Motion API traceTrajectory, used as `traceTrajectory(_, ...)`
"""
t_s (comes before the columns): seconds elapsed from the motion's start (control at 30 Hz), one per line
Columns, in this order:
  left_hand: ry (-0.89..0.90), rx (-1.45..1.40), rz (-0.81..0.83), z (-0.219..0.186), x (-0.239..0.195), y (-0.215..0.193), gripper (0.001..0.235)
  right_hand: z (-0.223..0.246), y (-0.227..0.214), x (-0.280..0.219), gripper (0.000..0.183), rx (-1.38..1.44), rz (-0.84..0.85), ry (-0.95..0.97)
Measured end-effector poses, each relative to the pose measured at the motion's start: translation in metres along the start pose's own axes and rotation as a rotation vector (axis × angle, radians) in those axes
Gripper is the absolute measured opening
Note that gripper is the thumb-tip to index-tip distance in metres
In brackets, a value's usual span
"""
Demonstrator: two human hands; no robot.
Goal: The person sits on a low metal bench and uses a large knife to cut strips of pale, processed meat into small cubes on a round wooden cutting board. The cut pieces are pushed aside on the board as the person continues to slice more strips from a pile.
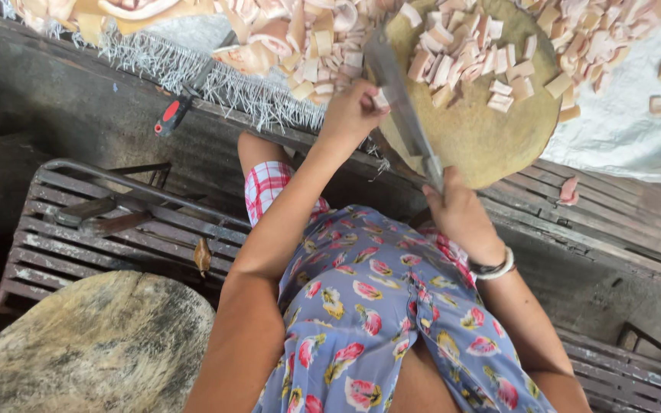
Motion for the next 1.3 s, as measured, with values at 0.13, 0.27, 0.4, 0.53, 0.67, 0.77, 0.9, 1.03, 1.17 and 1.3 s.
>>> traceTrajectory(0.13,-0.084,-0.010,0.072,0.001,0.013,0.026,0.024,-0.017,-0.018,0.004,0.025,0.431,0.096,0.469)
traceTrajectory(0.27,-0.004,-0.052,-0.104,0.005,0.031,0.021,0.030,0.003,-0.047,0.007,0.025,0.351,-0.080,0.355)
traceTrajectory(0.4,-0.166,-0.004,-0.248,0.047,0.053,-0.018,0.024,0.015,-0.051,0.003,0.026,0.313,-0.103,0.301)
traceTrajectory(0.53,-0.193,0.281,-0.554,0.080,0.059,-0.090,0.031,0.011,-0.029,-0.003,0.030,0.331,-0.003,0.350)
traceTrajectory(0.67,-0.412,0.453,-0.334,0.108,0.077,-0.100,0.029,0.007,-0.009,0.002,0.031,0.320,0.034,0.328)
traceTrajectory(0.77,-0.395,0.590,-0.212,0.116,0.095,-0.089,0.029,-0.004,-0.009,0.003,0.030,0.308,0.030,0.392)
traceTrajectory(0.9,-0.342,0.723,-0.146,0.134,0.113,-0.075,0.049,-0.016,-0.021,0.006,0.028,0.328,-0.027,0.445)
traceTrajectory(1.03,-0.410,0.584,-0.027,0.152,0.124,-0.072,0.028,-0.019,-0.022,0.011,0.029,0.353,-0.027,0.403)
traceTrajectory(1.17,-0.657,-0.535,-0.098,0.142,0.135,-0.083,0.038,-0.024,-0.018,0.010,0.028,0.360,-0.004,0.411)
traceTrajectory(1.3,-0.530,-0.797,-0.011,0.071,0.150,-0.106,0.034,-0.026,-0.017,0.011,0.029,0.362,0.017,0.412)
Point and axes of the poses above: each hand's wrist, its own x-axis towards the middle knuckle, its own y-axis out of the palm, z = x × y, the point moved 7 cm from there along x, towards the middle knuckle, and after that the axes turned 9 degrees about x, right-handed, at the moved point
